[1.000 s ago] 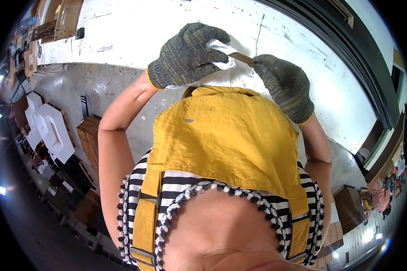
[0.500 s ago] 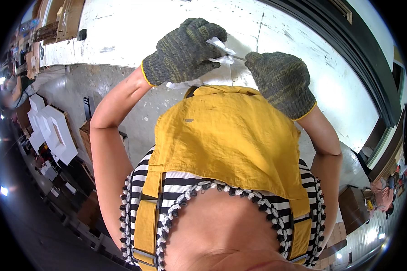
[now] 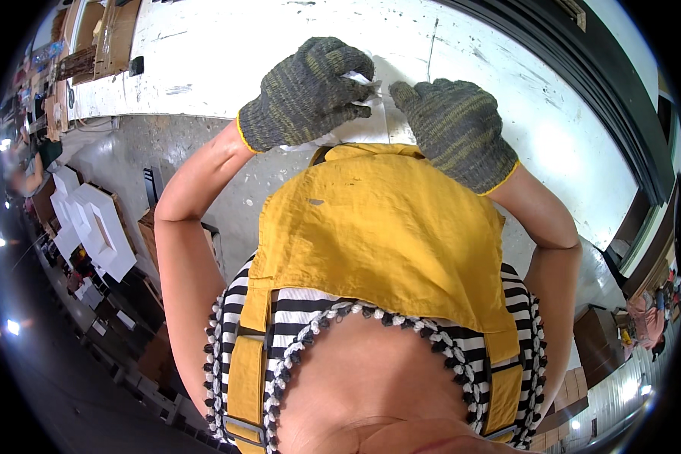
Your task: The person stacks black wood panels on a wooden pallet in a workshop. They then retrieve a white plastic sheet from a cabinet and spread it over a workbench, smoothing it out with their hands.
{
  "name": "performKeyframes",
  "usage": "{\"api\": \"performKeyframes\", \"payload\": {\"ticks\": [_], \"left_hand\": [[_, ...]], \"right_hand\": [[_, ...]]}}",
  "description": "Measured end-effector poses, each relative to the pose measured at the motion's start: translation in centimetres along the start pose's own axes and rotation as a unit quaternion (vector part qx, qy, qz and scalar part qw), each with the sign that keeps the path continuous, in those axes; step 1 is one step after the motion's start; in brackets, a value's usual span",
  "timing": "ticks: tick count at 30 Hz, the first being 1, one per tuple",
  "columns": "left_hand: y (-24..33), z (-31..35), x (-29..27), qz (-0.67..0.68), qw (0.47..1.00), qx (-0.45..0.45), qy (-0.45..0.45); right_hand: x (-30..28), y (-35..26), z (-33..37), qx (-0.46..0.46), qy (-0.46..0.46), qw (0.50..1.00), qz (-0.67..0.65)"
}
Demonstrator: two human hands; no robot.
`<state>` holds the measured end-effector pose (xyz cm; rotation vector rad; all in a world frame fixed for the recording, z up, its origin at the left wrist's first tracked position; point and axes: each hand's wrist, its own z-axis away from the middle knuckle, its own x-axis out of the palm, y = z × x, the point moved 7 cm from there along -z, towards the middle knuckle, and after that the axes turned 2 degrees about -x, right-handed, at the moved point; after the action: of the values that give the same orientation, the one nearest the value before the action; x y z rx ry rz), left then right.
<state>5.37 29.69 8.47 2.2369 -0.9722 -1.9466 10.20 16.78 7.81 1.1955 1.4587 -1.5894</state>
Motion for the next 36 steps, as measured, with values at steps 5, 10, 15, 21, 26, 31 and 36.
{"api": "performKeyframes", "payload": {"ticks": [5,10,15,21,26,31,36], "left_hand": [[-0.2,0.3,0.8,0.005,1.000,-0.012,-0.019],[-1.3,1.0,-0.2,0.042,0.998,-0.043,0.030],[-1.2,0.8,0.0,0.064,0.996,-0.043,0.035],[-1.9,1.1,-0.5,0.125,0.980,-0.142,0.054],[-1.9,2.2,-1.1,0.190,0.945,-0.257,0.074],[-5.9,6.0,-8.6,0.359,0.820,-0.265,0.359],[-6.4,4.5,-5.4,0.413,0.819,-0.271,0.292]], "right_hand": [[1.0,0.7,-0.2,-0.068,0.053,0.995,-0.055],[0.3,2.2,-0.5,-0.060,0.006,0.998,-0.012],[0.3,1.8,-1.1,-0.077,0.036,0.995,-0.041],[0.8,1.0,-1.6,0.001,-0.065,0.998,-0.015],[2.2,1.3,0.4,0.008,-0.094,0.995,-0.011],[6.7,6.7,7.6,0.081,-0.091,0.992,0.002],[0.3,9.8,3.2,0.263,0.056,0.932,-0.244]]}}
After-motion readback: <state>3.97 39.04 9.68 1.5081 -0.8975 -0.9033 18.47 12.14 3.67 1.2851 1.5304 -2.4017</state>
